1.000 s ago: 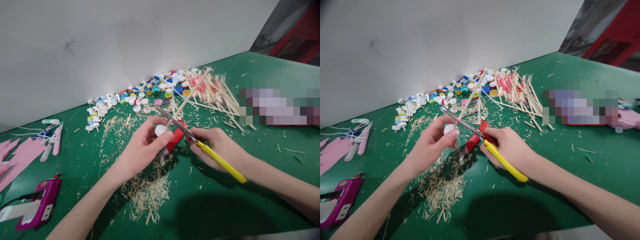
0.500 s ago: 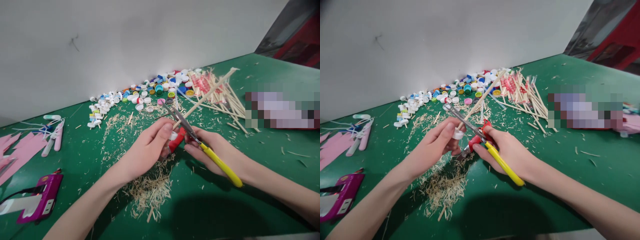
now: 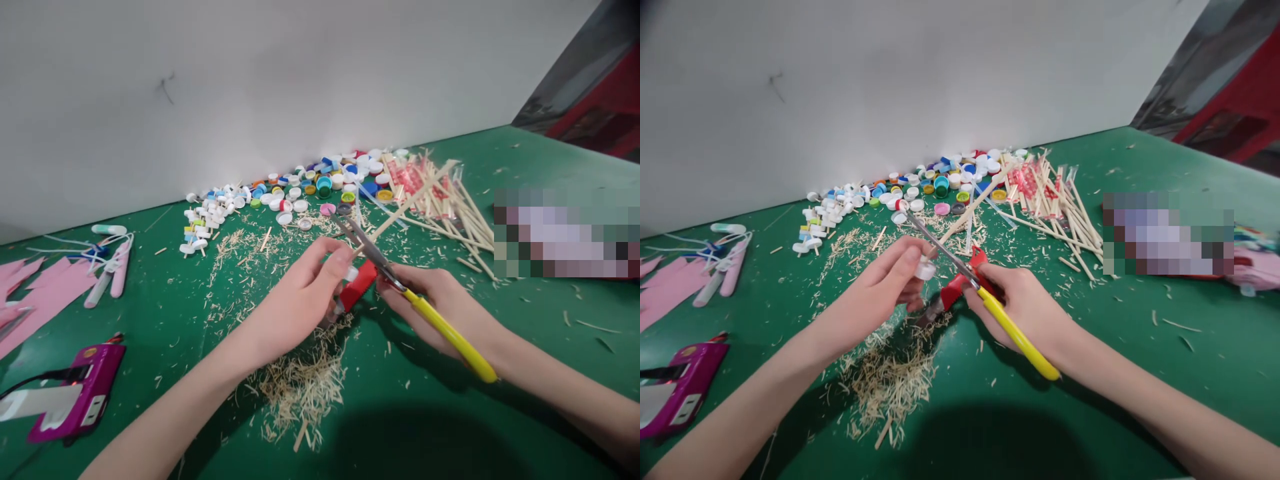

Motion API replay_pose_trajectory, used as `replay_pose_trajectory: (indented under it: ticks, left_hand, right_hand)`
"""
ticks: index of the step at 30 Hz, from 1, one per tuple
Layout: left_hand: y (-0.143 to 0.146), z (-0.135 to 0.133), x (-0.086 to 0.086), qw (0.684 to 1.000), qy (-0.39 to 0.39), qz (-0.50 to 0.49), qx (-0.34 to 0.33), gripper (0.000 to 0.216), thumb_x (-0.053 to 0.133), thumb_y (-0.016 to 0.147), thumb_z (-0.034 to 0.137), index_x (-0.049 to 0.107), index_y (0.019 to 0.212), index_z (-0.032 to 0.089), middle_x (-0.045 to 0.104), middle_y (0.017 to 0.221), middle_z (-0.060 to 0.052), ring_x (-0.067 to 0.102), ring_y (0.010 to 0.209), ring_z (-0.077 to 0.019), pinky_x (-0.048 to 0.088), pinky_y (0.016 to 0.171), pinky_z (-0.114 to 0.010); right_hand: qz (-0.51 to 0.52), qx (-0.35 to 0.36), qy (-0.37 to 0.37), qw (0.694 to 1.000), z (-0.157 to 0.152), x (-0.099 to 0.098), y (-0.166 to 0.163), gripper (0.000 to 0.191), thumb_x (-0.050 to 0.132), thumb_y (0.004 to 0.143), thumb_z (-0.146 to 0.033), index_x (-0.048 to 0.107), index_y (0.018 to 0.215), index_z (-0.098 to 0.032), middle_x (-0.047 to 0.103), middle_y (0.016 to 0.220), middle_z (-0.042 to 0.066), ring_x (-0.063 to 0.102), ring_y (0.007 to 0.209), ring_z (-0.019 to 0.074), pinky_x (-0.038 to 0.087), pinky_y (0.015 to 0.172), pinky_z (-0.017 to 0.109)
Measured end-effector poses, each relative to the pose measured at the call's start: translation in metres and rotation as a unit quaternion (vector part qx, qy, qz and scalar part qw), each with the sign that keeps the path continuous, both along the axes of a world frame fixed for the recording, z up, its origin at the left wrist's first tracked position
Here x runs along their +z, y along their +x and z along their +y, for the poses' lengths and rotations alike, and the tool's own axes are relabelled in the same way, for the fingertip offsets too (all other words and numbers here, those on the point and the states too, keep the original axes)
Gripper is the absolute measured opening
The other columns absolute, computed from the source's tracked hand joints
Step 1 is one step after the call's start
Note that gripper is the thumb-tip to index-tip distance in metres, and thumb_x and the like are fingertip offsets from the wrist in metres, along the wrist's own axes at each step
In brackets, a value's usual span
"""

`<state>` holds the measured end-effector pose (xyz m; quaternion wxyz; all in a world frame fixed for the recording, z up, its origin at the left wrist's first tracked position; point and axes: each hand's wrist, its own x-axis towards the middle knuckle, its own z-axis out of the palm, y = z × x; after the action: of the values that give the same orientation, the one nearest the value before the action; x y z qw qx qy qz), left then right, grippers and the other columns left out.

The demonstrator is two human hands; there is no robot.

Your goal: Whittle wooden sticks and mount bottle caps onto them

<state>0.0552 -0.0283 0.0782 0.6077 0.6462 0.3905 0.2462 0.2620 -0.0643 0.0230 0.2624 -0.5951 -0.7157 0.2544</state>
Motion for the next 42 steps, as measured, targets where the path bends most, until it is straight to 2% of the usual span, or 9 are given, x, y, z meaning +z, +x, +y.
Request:
replay_pose_trajectory:
  ticks: [4, 7, 12, 16, 21, 26, 30, 36, 42]
  left_hand:
    - [-0.001, -0.008, 0.002, 0.994, 0.087, 0.060, 0.019, 0.032, 0.045, 0.092, 0.055, 0.050, 0.105, 0.025, 0.042, 0.063, 0.005, 0.036, 0.054, -0.0081, 0.029, 0.049, -0.021]
    - [-0.002, -0.008, 0.005, 0.992, 0.107, 0.071, 0.009, 0.032, 0.042, 0.094, 0.054, 0.053, 0.100, 0.024, 0.046, 0.066, 0.004, 0.036, 0.056, -0.0077, 0.028, 0.050, -0.022]
    - [-0.007, 0.004, 0.005, 0.995, 0.040, 0.031, -0.088, 0.032, 0.045, 0.093, 0.053, 0.055, 0.099, 0.024, 0.046, 0.070, 0.003, 0.042, 0.061, -0.0076, 0.036, 0.055, -0.021]
    - [-0.013, 0.013, 0.004, 0.992, -0.042, -0.014, -0.118, 0.031, 0.046, 0.092, 0.052, 0.051, 0.091, 0.022, 0.036, 0.065, 0.005, 0.037, 0.057, -0.0069, 0.041, 0.058, -0.021]
    - [-0.011, 0.014, 0.004, 0.993, -0.063, -0.029, -0.093, 0.031, 0.043, 0.094, 0.052, 0.050, 0.093, 0.023, 0.030, 0.063, 0.006, 0.030, 0.055, -0.0070, 0.039, 0.057, -0.021]
    - [-0.003, -0.001, 0.005, 0.995, 0.072, 0.067, 0.025, 0.035, 0.038, 0.095, 0.054, 0.049, 0.110, 0.025, 0.046, 0.071, 0.003, 0.045, 0.065, -0.0103, 0.038, 0.059, -0.023]
    - [0.001, -0.014, 0.006, 0.988, 0.095, 0.114, 0.045, 0.039, 0.032, 0.096, 0.057, 0.048, 0.114, 0.027, 0.048, 0.073, 0.002, 0.044, 0.065, -0.0108, 0.035, 0.058, -0.024]
    - [-0.001, -0.004, 0.004, 0.997, 0.050, 0.064, 0.016, 0.030, 0.037, 0.096, 0.050, 0.048, 0.094, 0.022, 0.043, 0.069, 0.003, 0.038, 0.059, -0.0084, 0.032, 0.054, -0.023]
    - [-0.005, 0.013, -0.001, 0.991, -0.119, -0.027, -0.054, 0.026, 0.038, 0.096, 0.037, 0.045, 0.079, 0.019, 0.031, 0.059, 0.006, 0.031, 0.051, -0.0058, 0.031, 0.052, -0.021]
  right_hand:
    - [0.003, -0.011, -0.018, 1.000, 0.000, 0.000, -0.003, 0.051, 0.040, 0.089, -0.061, 0.055, 0.083, -0.012, 0.058, 0.076, 0.005, 0.046, 0.060, 0.0087, 0.036, 0.052, 0.022]
    - [0.002, -0.014, -0.028, 0.999, -0.003, 0.002, -0.002, 0.052, 0.042, 0.088, -0.064, 0.056, 0.090, -0.014, 0.059, 0.077, 0.005, 0.050, 0.063, 0.0105, 0.040, 0.055, 0.023]
    - [0.034, 0.015, -0.004, 0.999, -0.006, 0.003, -0.001, 0.042, 0.049, 0.086, -0.054, 0.057, 0.099, -0.015, 0.061, 0.088, 0.006, 0.055, 0.070, 0.0117, 0.045, 0.061, 0.023]
    - [0.005, 0.017, -0.001, 1.000, -0.005, 0.004, -0.002, 0.037, 0.045, 0.087, -0.049, 0.049, 0.072, -0.015, 0.046, 0.060, 0.002, 0.039, 0.051, 0.0080, 0.034, 0.048, 0.022]
    - [0.006, 0.017, -0.004, 1.000, -0.002, 0.007, -0.004, 0.044, 0.042, 0.085, -0.055, 0.046, 0.066, -0.015, 0.040, 0.054, 0.001, 0.033, 0.047, 0.0062, 0.028, 0.044, 0.021]
    - [-0.015, -0.003, 0.001, 1.000, -0.002, 0.008, -0.004, 0.048, 0.039, 0.086, -0.057, 0.051, 0.067, -0.015, 0.044, 0.055, 0.001, 0.033, 0.048, 0.0059, 0.029, 0.045, 0.020]
    - [-0.016, -0.023, -0.013, 1.000, -0.004, 0.007, -0.006, 0.054, 0.038, 0.087, -0.065, 0.051, 0.069, -0.015, 0.045, 0.056, 0.002, 0.033, 0.047, 0.0065, 0.029, 0.045, 0.021]
    - [-0.002, -0.021, -0.030, 0.999, -0.007, 0.010, -0.009, 0.057, 0.038, 0.085, -0.071, 0.044, 0.069, -0.017, 0.043, 0.057, 0.002, 0.034, 0.048, 0.0071, 0.029, 0.044, 0.021]
    - [-0.017, -0.014, -0.052, 0.998, -0.007, 0.009, -0.009, 0.055, 0.043, 0.082, -0.072, 0.044, 0.073, -0.018, 0.045, 0.056, 0.001, 0.035, 0.046, 0.0071, 0.028, 0.042, 0.021]
